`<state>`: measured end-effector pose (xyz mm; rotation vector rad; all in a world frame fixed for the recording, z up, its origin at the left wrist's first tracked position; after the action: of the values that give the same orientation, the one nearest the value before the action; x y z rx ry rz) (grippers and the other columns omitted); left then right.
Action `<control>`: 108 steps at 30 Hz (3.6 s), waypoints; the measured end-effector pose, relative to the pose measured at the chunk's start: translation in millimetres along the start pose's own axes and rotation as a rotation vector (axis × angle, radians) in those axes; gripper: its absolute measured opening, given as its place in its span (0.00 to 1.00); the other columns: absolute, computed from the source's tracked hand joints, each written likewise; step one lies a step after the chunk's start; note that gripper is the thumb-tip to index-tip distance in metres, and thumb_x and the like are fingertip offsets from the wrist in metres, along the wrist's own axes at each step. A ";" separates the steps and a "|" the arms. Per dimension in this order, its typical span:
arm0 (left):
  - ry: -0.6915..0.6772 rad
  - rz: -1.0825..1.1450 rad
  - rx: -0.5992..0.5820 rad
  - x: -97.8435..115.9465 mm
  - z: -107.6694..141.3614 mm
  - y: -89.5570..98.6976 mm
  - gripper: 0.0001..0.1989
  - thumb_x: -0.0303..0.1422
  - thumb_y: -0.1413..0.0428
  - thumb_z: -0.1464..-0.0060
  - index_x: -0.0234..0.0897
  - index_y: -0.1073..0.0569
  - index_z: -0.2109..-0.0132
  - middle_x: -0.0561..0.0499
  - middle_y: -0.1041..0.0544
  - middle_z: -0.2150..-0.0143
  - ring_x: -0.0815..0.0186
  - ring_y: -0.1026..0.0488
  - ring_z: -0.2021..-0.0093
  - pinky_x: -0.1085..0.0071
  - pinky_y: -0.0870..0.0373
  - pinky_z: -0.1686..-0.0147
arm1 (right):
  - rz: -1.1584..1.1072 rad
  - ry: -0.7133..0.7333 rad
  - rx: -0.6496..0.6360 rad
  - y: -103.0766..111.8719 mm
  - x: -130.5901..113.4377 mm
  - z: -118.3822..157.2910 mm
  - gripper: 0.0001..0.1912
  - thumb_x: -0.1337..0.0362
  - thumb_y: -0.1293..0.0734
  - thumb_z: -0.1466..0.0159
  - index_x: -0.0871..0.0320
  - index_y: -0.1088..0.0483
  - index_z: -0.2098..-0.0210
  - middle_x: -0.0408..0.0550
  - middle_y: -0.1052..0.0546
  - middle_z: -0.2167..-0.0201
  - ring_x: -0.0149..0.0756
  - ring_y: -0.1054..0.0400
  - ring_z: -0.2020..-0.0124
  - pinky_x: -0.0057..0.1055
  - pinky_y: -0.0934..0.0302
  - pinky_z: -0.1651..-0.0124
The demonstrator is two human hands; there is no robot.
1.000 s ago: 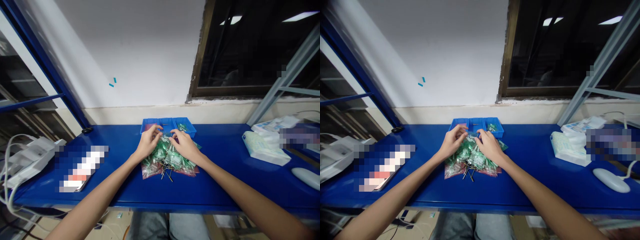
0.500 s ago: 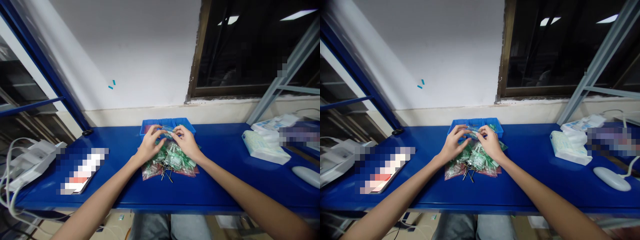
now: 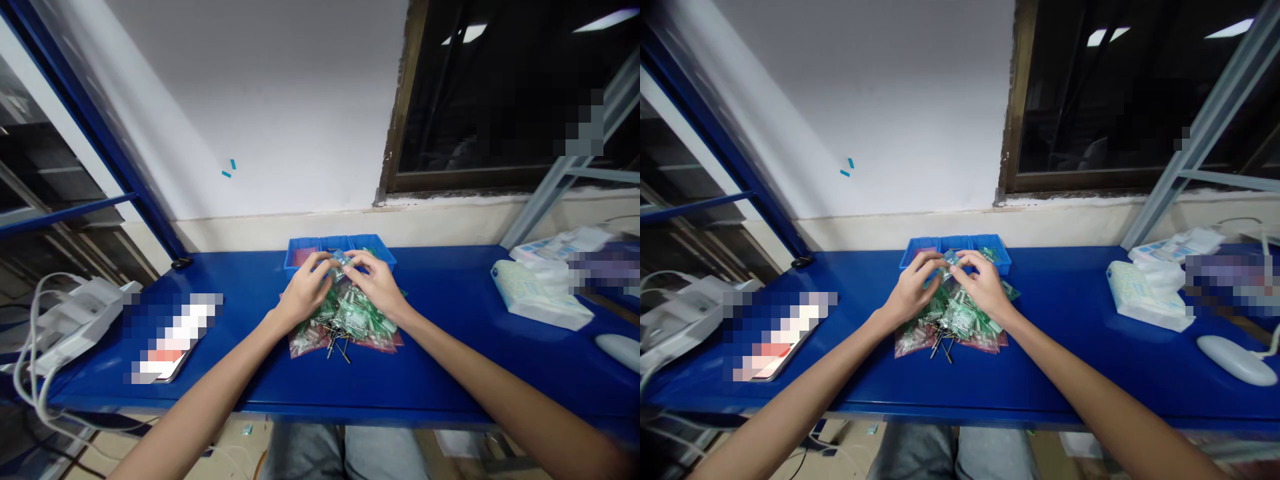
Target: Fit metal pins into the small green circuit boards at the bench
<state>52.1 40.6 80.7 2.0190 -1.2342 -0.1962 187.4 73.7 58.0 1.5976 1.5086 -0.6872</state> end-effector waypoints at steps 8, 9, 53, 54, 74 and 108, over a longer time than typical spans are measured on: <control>0.060 0.044 0.053 -8.6 3.4 -2.4 0.14 0.29 0.52 0.33 0.35 0.36 0.42 0.43 0.25 0.51 0.62 0.26 0.53 0.63 0.27 0.53 | -0.083 0.003 -0.026 -3.7 -7.7 1.5 0.10 0.56 0.32 0.37 0.56 0.29 0.69 0.51 0.22 0.56 0.43 0.29 0.52 0.37 0.33 0.58; 0.098 0.044 0.079 -11.8 3.4 -0.7 0.14 0.31 0.52 0.32 0.35 0.36 0.42 0.44 0.24 0.54 0.63 0.25 0.57 0.64 0.26 0.55 | -0.074 -0.003 -0.030 -4.1 -7.8 1.8 0.11 0.55 0.32 0.36 0.56 0.29 0.68 0.50 0.22 0.60 0.41 0.28 0.56 0.36 0.33 0.60; 0.390 0.439 0.227 -35.3 -10.4 7.8 0.15 0.34 0.39 0.42 0.37 0.30 0.49 0.51 0.22 0.66 0.68 0.27 0.68 0.72 0.32 0.69 | 0.120 0.001 -0.033 13.3 -9.3 -11.5 0.08 0.59 0.30 0.40 0.57 0.28 0.67 0.46 0.24 0.70 0.37 0.30 0.66 0.34 0.35 0.62; 0.394 0.441 0.227 -36.9 -15.8 5.9 0.15 0.33 0.39 0.43 0.37 0.30 0.50 0.50 0.21 0.66 0.67 0.27 0.69 0.72 0.32 0.69 | 0.094 -0.015 -0.036 17.9 -7.5 -15.4 0.09 0.60 0.30 0.41 0.57 0.29 0.65 0.45 0.25 0.71 0.36 0.29 0.68 0.34 0.35 0.63; 0.319 0.148 0.023 -84.2 -140.8 -74.4 0.16 0.22 0.44 0.45 0.30 0.24 0.49 0.42 0.22 0.56 0.63 0.25 0.61 0.65 0.29 0.54 | 1.011 -0.206 0.071 97.9 63.7 -97.7 0.14 0.58 0.28 0.43 0.63 0.22 0.62 0.61 0.24 0.59 0.51 0.33 0.55 0.40 0.39 0.53; 0.087 -0.176 -0.292 -43.1 18.1 -7.0 0.13 0.37 0.50 0.34 0.38 0.27 0.47 0.44 0.23 0.56 0.57 0.25 0.54 0.61 0.28 0.55 | 0.856 0.469 -0.261 -27.7 -41.6 30.6 0.14 0.65 0.43 0.28 0.58 0.26 0.57 0.54 0.27 0.59 0.45 0.37 0.54 0.45 0.39 0.49</control>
<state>25.7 68.3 52.8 1.8588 -0.9157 -0.3491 159.0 24.3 71.4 2.0373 0.9799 0.3664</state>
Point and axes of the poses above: each hand's wrist, its own z-axis away from the middle knuckle, its own y-axis out of the back of the hand, x = y × z, the point moved 9 cm from there along -z, towards the middle knuckle
